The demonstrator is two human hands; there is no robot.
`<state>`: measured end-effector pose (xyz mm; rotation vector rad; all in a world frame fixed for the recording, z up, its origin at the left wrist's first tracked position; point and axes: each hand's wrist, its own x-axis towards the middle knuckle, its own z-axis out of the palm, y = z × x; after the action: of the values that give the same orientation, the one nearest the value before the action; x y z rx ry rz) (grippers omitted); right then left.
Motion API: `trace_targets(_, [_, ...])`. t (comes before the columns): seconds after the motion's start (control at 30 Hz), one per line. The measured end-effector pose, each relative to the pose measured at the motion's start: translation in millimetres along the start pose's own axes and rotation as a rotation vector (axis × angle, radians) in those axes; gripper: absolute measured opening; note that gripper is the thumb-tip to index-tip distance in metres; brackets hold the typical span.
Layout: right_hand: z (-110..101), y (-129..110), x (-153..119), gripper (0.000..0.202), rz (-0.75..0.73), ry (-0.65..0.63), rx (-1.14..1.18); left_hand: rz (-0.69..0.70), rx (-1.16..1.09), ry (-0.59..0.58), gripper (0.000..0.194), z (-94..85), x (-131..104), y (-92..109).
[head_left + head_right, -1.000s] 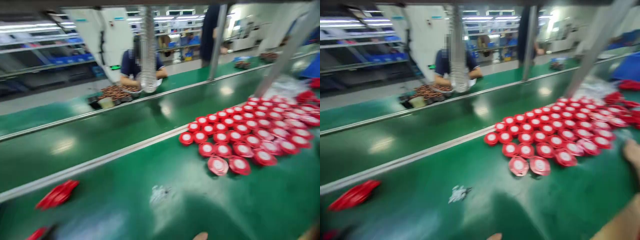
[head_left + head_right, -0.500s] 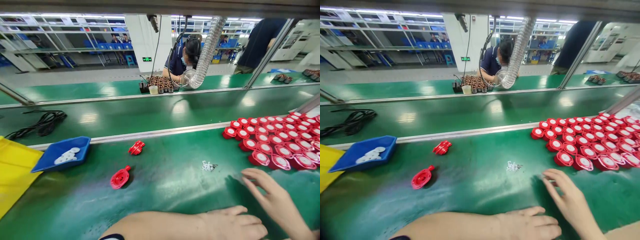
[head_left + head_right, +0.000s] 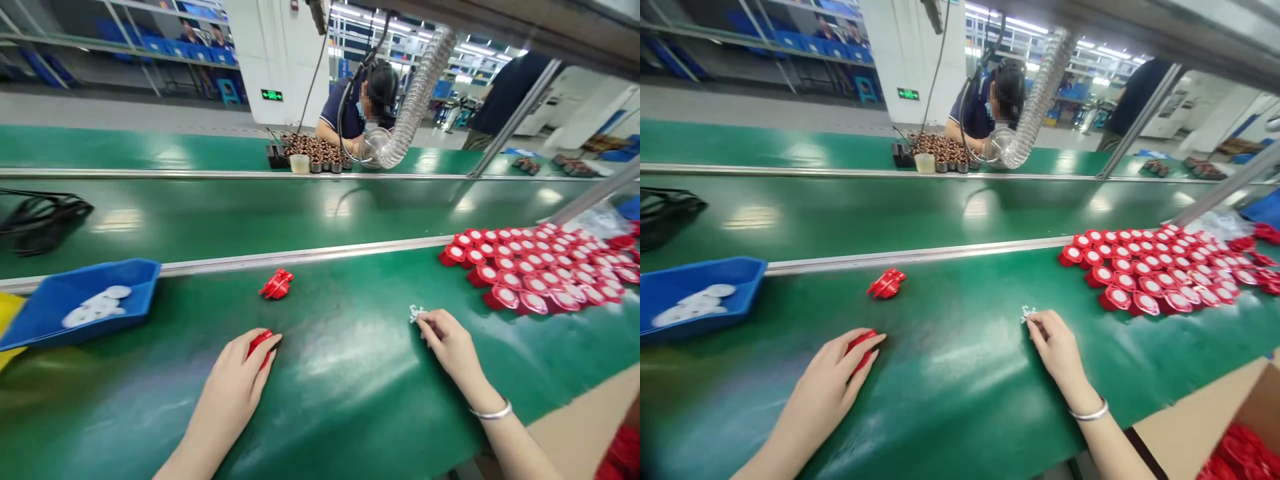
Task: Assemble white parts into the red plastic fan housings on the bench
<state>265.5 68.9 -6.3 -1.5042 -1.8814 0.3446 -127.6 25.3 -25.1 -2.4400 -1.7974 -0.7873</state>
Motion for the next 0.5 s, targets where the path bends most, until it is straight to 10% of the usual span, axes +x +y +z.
trace_targets(0.17, [7, -3, -5, 0.019, -0.046, 0.043, -0.090, -0.066, -0.428, -0.107, 0.041, 3.6, 8, 43])
trace_targets(0.33, [12, -3, -4, 0.013, -0.138, 0.015, -0.142, -0.208, -0.934, -0.535, 0.026, -8.2, 37, 95])
trace_targets(0.5, [13, -2, -6, 0.012, -0.164, 0.020, -0.174, -0.515, -1.513, -0.744, 0.056, -5.2, 50, 131])
